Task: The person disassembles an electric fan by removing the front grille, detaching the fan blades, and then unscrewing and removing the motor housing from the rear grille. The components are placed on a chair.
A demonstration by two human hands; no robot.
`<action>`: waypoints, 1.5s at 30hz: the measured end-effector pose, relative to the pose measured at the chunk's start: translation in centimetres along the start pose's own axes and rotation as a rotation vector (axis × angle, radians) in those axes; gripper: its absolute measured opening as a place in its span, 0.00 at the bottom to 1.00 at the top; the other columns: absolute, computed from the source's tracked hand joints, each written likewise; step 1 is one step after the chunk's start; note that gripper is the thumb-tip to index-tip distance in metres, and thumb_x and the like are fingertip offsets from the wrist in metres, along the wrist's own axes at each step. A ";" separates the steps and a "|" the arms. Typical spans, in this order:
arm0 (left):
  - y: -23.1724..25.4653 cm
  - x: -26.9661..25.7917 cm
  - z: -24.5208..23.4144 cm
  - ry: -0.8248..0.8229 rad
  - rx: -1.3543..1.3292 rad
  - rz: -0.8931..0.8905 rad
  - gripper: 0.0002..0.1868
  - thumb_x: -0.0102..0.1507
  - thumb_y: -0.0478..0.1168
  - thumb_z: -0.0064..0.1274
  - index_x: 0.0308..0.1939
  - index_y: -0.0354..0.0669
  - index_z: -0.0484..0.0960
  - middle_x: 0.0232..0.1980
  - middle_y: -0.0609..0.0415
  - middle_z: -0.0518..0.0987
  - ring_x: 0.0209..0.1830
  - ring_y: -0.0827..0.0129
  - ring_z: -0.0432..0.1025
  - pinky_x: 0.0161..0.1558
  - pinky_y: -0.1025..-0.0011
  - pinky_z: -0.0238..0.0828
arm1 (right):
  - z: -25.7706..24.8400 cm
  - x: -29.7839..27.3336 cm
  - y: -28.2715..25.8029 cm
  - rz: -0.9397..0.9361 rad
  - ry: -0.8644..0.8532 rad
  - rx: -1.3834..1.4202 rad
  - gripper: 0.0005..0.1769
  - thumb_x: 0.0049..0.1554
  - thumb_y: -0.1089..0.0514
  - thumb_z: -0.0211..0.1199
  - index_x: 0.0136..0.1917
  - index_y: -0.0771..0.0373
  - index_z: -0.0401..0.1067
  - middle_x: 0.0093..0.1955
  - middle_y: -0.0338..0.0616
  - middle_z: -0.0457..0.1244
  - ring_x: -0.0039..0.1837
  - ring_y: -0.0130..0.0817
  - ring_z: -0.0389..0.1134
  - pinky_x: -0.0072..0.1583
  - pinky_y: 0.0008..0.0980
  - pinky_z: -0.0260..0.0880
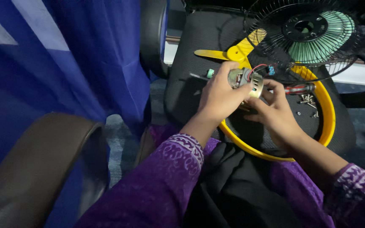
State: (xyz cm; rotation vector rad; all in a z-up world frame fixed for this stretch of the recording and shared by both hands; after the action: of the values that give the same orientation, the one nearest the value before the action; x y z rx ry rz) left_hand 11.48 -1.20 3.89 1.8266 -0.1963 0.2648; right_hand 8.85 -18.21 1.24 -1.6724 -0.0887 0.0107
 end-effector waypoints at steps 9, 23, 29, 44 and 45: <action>1.9 -0.5 0.6 -0.060 0.116 0.118 0.40 0.52 0.51 0.66 0.68 0.53 0.70 0.65 0.52 0.71 0.66 0.53 0.64 0.64 0.57 0.65 | -1.2 1.9 -0.9 -0.245 -0.151 -0.056 0.40 0.56 0.73 0.60 0.73 0.58 0.43 0.73 0.52 0.57 0.72 0.40 0.63 0.66 0.37 0.73; 2.4 -1.5 -0.5 0.007 0.165 0.081 0.24 0.56 0.56 0.63 0.54 0.60 0.81 0.62 0.55 0.73 0.64 0.54 0.69 0.60 0.55 0.69 | 0.8 1.2 -6.2 -0.410 -0.212 -0.403 0.44 0.54 0.76 0.51 0.80 0.58 0.45 0.74 0.54 0.59 0.74 0.41 0.61 0.68 0.35 0.65; 3.5 -0.4 -0.9 0.179 0.183 0.147 0.13 0.55 0.55 0.63 0.36 0.55 0.87 0.54 0.56 0.79 0.61 0.56 0.73 0.57 0.55 0.69 | 1.6 0.6 -7.3 -0.467 -0.211 -0.551 0.43 0.54 0.78 0.50 0.79 0.59 0.45 0.73 0.55 0.59 0.75 0.40 0.61 0.72 0.36 0.62; 2.5 0.1 0.6 0.036 0.225 0.321 0.13 0.65 0.38 0.47 0.48 0.51 0.85 0.57 0.54 0.82 0.63 0.56 0.72 0.66 0.60 0.65 | -1.0 2.5 -4.7 -0.301 -0.049 -0.301 0.17 0.63 0.67 0.58 0.65 0.66 0.61 0.57 0.49 0.65 0.60 0.30 0.67 0.62 0.30 0.69; 2.2 0.0 0.6 0.024 0.174 0.314 0.13 0.66 0.39 0.47 0.49 0.50 0.85 0.57 0.53 0.82 0.63 0.56 0.73 0.67 0.61 0.65 | -1.3 2.6 -4.4 -0.277 -0.030 -0.275 0.17 0.63 0.67 0.58 0.64 0.66 0.62 0.55 0.49 0.64 0.58 0.29 0.68 0.61 0.29 0.69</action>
State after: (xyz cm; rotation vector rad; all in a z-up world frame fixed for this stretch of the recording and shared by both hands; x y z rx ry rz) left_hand 10.91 -2.37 5.72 1.9604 -0.4562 0.5375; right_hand 11.25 -18.88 5.86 -1.9218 -0.3575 -0.1935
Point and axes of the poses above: each hand's wrist, its own x-axis towards the middle knuckle, its own z-axis out of the palm, y = z × x, the point moved 8 cm from there along x, towards the middle knuckle
